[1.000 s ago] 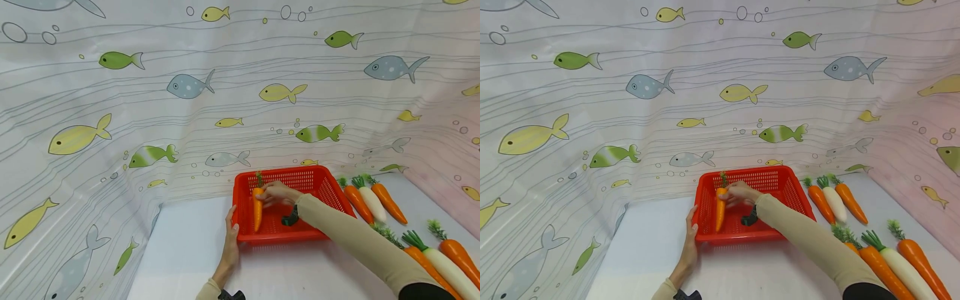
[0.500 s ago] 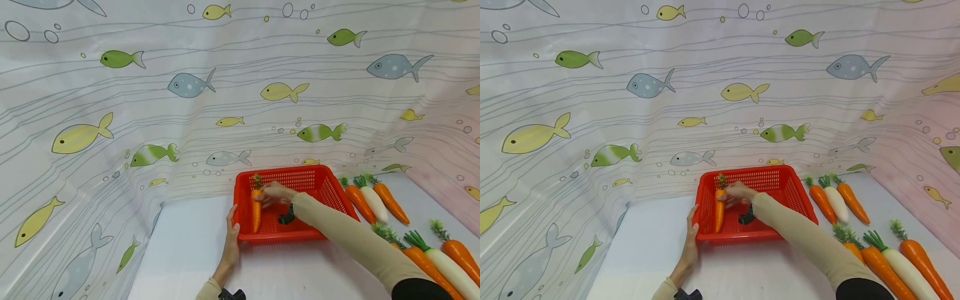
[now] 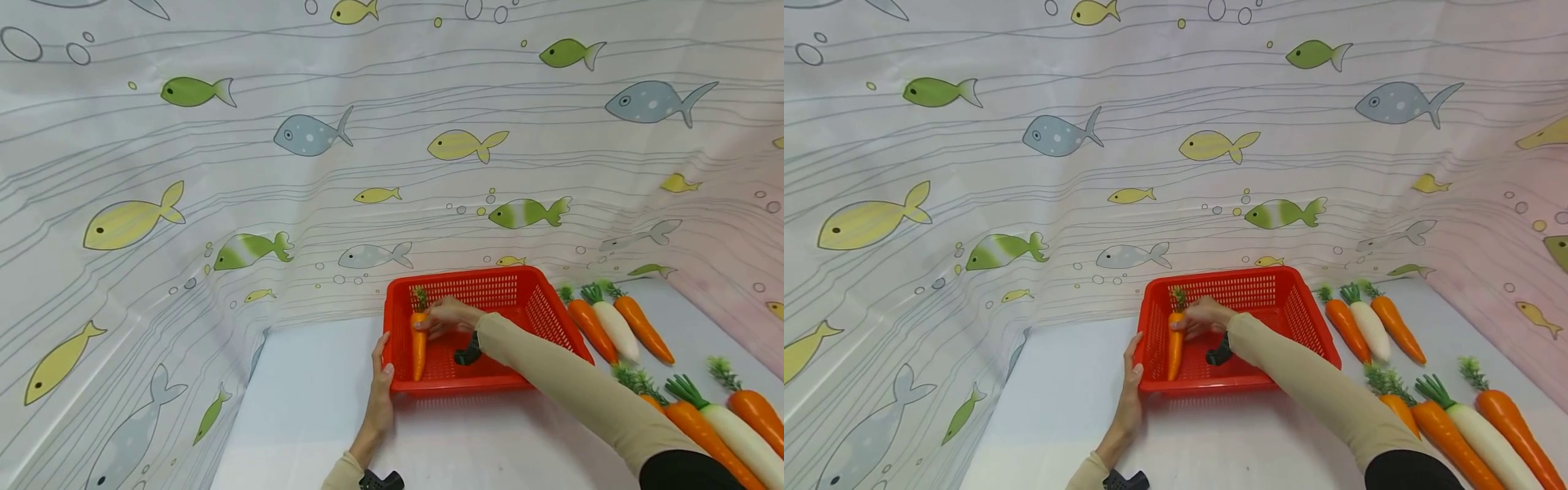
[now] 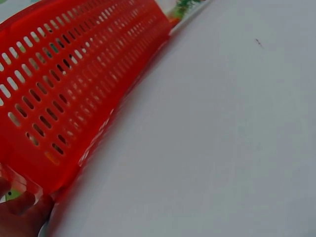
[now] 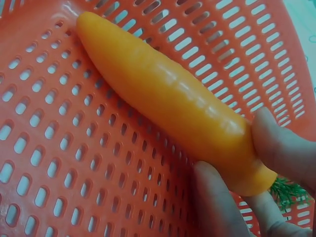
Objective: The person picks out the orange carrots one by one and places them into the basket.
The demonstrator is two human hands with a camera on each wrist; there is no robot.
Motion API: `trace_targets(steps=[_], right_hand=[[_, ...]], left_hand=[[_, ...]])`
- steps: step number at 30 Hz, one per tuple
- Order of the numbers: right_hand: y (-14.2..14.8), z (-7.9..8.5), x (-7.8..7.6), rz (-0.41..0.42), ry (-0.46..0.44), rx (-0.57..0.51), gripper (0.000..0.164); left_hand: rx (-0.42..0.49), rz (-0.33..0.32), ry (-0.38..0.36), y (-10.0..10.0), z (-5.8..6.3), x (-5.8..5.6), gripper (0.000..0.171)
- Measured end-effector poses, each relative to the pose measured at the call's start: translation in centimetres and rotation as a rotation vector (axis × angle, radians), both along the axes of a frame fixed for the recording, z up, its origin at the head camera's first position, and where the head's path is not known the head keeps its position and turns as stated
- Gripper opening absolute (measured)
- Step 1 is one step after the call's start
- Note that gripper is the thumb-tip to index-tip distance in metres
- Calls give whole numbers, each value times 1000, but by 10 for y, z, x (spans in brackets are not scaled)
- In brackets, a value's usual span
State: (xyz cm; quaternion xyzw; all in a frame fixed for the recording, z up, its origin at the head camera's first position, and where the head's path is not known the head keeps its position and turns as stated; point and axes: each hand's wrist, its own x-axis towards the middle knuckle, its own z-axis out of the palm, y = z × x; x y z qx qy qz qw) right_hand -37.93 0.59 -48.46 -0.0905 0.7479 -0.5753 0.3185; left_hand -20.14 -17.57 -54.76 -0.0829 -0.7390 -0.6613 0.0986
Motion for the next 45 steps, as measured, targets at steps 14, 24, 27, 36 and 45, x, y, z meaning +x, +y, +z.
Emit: trace_targets(steps=[14,24,27,36,45], right_hand=[[1,1,2,42,28,63,50],[0,-5,0,63,65,84,44],[-1,-6,-1,70,74,98,42],[-1,-8,-3,99,105,119,37],[-1,-8,-3,118,106,140,36]], left_hand=[[-15,11,0,0,2,2,61],[-7,3,0,0,0,0,62],[-12,4,5,0,-1,0,62],[-23,13,22,0,1,0,62],[-29,18,22,0,0,0,62]])
